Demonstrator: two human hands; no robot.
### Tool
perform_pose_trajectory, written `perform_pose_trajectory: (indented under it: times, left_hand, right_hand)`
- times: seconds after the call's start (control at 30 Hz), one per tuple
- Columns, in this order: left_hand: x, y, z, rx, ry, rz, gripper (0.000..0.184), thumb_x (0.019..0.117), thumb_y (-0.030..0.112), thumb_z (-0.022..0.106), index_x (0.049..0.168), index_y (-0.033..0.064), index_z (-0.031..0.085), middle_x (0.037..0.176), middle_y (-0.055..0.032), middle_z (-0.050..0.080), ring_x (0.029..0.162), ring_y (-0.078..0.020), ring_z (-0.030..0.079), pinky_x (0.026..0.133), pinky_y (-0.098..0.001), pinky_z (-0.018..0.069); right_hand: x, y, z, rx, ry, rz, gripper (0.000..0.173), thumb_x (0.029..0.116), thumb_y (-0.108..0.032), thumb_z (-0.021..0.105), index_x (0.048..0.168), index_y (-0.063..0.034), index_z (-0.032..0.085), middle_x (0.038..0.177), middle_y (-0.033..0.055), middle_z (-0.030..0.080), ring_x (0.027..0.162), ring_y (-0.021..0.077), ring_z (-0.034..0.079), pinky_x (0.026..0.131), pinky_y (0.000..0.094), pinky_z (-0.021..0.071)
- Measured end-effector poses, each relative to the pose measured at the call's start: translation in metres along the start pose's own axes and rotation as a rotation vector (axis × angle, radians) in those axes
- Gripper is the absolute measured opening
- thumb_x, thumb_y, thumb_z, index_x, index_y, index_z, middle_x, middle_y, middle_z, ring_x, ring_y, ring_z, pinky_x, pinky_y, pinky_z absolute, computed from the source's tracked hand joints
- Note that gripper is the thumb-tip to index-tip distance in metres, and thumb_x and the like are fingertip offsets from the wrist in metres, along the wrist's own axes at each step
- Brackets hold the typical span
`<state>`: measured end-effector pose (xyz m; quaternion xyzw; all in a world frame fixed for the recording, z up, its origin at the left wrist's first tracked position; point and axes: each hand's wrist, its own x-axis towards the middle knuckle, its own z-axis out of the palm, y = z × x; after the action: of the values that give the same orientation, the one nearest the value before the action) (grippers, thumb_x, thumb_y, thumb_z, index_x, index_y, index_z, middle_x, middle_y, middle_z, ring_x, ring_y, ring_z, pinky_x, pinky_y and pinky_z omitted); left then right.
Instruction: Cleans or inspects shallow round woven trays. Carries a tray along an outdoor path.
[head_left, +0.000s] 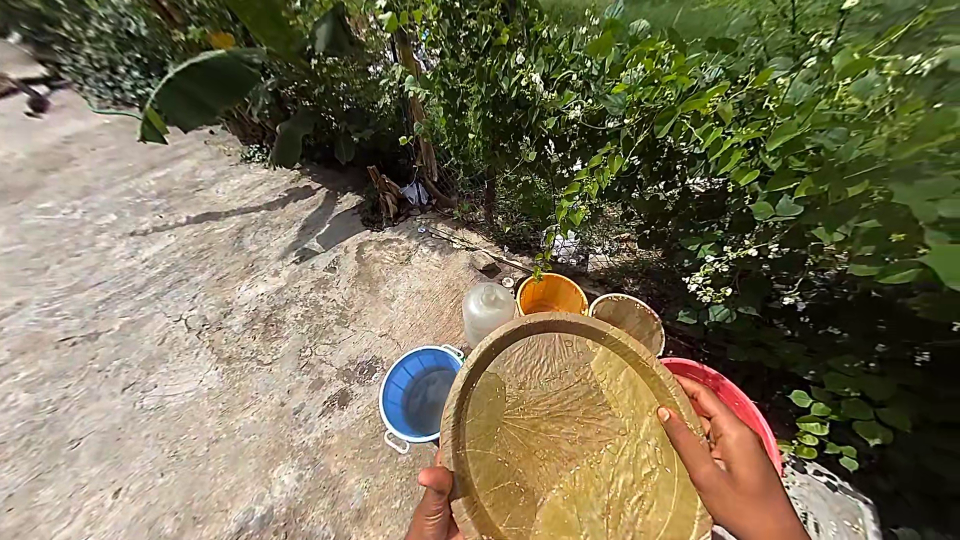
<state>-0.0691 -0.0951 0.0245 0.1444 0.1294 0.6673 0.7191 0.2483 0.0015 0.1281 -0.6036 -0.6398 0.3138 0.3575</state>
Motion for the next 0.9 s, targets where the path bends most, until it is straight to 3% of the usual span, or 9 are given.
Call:
perform_pose_trajectory:
  times: [0.17, 0.3, 0.53, 0.9]
  left_hand:
    - [0.003, 0.000, 0.015, -0.035, 0.047, -0.007, 0.059, 0.0840, 0.053, 0.076, 0.129, 0.0148, 0.068, 0.118, -0.0124, 0.074, 0.111, -0.0239, 0.071, 0.101, -0.0442, 0.0561]
    - [0.000, 0.001, 0.012, 0.011, 0.064, -0.003, 0.056, 0.0827, 0.052, 0.078, 0.126, 0.0178, 0.069, 0.116, -0.0105, 0.075, 0.109, -0.0228, 0.072, 0.099, -0.0437, 0.0575]
    - [-0.004, 0.005, -0.002, 0.063, -0.056, 0.040, 0.055, 0.0862, 0.032, 0.080, 0.136, 0.0197, 0.061, 0.124, -0.0091, 0.071, 0.115, -0.0227, 0.069, 0.102, -0.0445, 0.0550]
    - [-0.001, 0.000, 0.005, 0.056, 0.116, 0.007, 0.060, 0.0838, 0.048, 0.079, 0.131, 0.0151, 0.064, 0.118, -0.0133, 0.073, 0.110, -0.0262, 0.071, 0.099, -0.0467, 0.0568]
  right_hand:
    - [0.002, -0.002, -0.008, -0.158, 0.051, -0.094, 0.047, 0.0945, -0.042, 0.056, 0.134, -0.0191, 0.062, 0.103, -0.0068, 0.074, 0.085, 0.0032, 0.071, 0.068, 0.0304, 0.0620]
    - [0.006, 0.001, -0.007, 0.186, -0.017, 0.034, 0.042, 0.0929, -0.025, 0.061, 0.134, -0.0148, 0.061, 0.102, 0.0044, 0.076, 0.080, 0.0195, 0.075, 0.063, 0.0340, 0.0648]
    - [0.005, 0.001, -0.006, 0.231, -0.021, 0.123, 0.041, 0.0943, -0.016, 0.058, 0.135, -0.0110, 0.060, 0.105, 0.0061, 0.075, 0.086, 0.0191, 0.075, 0.070, 0.0336, 0.0653]
    - [0.010, 0.001, -0.014, 0.323, 0.040, 0.162, 0.041, 0.0951, -0.007, 0.055, 0.136, -0.0062, 0.059, 0.112, 0.0104, 0.073, 0.089, 0.0207, 0.075, 0.071, 0.0337, 0.0652]
